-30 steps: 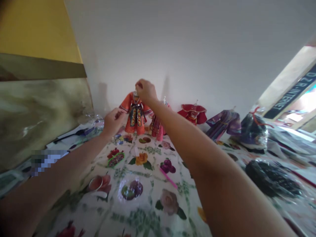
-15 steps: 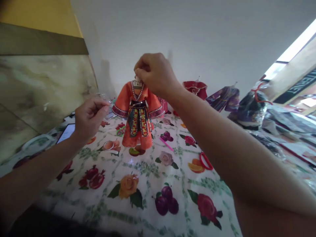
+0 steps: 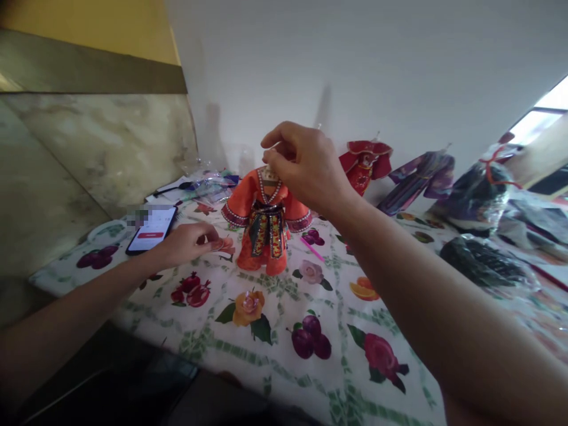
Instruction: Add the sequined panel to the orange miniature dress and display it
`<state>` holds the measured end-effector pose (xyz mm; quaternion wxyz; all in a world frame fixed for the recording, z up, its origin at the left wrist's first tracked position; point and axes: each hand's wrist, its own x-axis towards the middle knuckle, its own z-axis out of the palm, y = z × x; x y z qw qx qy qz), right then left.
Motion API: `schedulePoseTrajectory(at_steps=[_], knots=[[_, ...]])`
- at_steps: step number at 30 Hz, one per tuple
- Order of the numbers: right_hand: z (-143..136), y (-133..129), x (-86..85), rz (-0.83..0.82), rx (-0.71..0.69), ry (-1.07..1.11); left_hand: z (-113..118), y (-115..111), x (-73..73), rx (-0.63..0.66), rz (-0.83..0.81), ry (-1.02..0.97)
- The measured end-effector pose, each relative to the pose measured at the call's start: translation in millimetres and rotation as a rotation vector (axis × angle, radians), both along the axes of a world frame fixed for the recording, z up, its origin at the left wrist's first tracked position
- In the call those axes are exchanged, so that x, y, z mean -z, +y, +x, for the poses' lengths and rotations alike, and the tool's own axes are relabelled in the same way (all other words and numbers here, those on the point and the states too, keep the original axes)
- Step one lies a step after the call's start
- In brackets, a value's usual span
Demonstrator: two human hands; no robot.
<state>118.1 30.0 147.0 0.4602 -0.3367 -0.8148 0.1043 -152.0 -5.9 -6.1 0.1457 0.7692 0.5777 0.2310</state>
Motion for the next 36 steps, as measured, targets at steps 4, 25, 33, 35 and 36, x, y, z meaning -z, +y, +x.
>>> schedulePoseTrajectory(at_steps=[4, 25, 33, 35, 36], knots=[[2, -8, 3.2, 0.000, 0.000, -0.010, -7, 5, 2.9, -0.032, 0.007, 0.007], [28, -72, 16.7, 0.045, 0.134, 0.170, 3, 17, 16.3, 0.032, -0.082, 0.218], [36, -107, 75.1, -0.065, 0.030, 0.068, -6, 18, 16.0, 0.047, -0.160, 0.110], [32, -106, 94.4, -0.177, -0.057, 0.030, -9, 15, 7.0, 0.126, -0.214, 0.036], [30, -105, 103.0, -0.228, -0.091, 0.019, -11, 13, 1.4, 0.185, -0.245, -0.010]])
